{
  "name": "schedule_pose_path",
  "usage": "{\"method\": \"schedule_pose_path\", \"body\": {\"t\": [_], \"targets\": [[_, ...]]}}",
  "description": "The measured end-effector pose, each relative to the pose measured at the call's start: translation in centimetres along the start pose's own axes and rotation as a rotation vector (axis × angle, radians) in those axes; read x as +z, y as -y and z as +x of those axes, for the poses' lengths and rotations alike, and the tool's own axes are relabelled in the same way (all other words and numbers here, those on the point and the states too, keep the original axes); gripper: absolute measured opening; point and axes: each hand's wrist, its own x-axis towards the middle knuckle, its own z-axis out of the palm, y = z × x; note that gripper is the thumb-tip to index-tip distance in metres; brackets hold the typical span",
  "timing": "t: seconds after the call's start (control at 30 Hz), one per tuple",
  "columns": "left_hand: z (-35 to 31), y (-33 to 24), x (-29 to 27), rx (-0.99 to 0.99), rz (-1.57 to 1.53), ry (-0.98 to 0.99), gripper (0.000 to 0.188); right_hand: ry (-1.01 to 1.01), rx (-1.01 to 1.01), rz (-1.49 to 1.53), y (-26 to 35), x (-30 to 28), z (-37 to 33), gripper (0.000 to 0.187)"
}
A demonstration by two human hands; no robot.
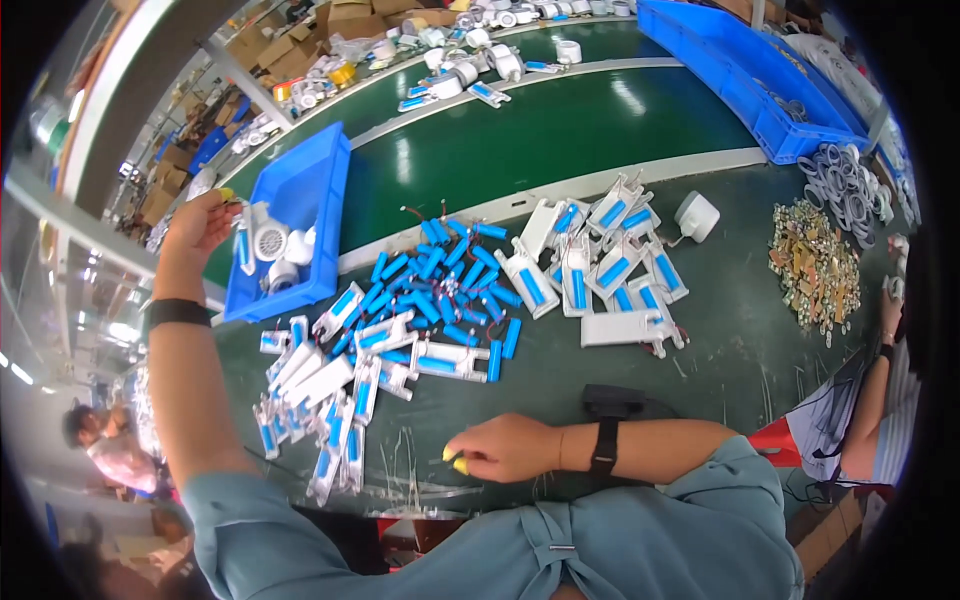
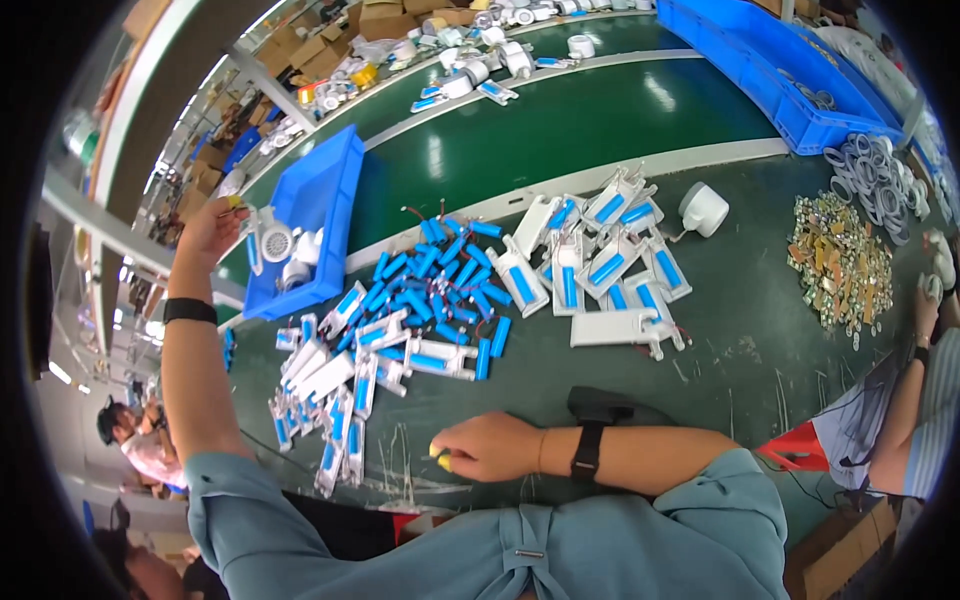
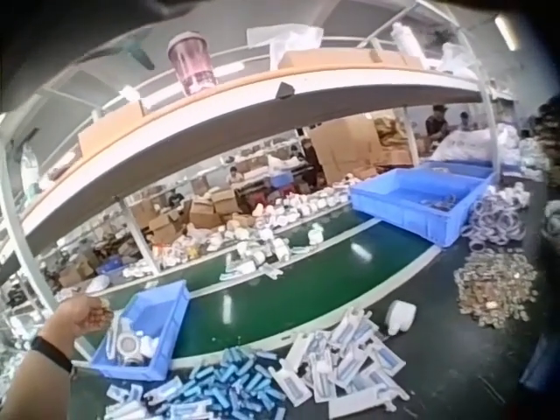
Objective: Assembling small electronic parts into plastic housings on a factory production line.
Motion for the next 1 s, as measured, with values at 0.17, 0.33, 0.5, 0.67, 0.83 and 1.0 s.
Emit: {"method": "schedule_pose_path", "body": {"t": [0.17,0.33,0.5,0.67,0.83,1.0], "targets": [[9.7,-1.7,4.0,0.047,-0.028,0.09,0.017,-0.074,0.063,0.364,0.2,-1.9,0.5,0.023],[21.6,-2.1,10.7,0.041,-0.007,0.201,0.021,-0.113,0.14,0.742,-0.6,-2.1,1.2,0.027],[27.2,-3.3,26.2,0.081,-0.158,0.315,0.024,-0.099,0.245,0.89,-1.6,-2.0,1.0,0.029],[30.7,-6.4,37.7,0.142,-0.229,0.447,0.025,-0.222,0.229,1.036,-3.0,0.3,0.8,0.032],[29.3,-5.5,44.5,0.133,-0.345,0.395,0.024,-0.26,0.271,1.183,-2.9,0.1,0.5,0.033],[27.7,-3.7,36.4,0.101,-0.209,0.455,0.037,-0.181,0.266,1.115,-2.9,-0.3,1.0,0.029]]}}
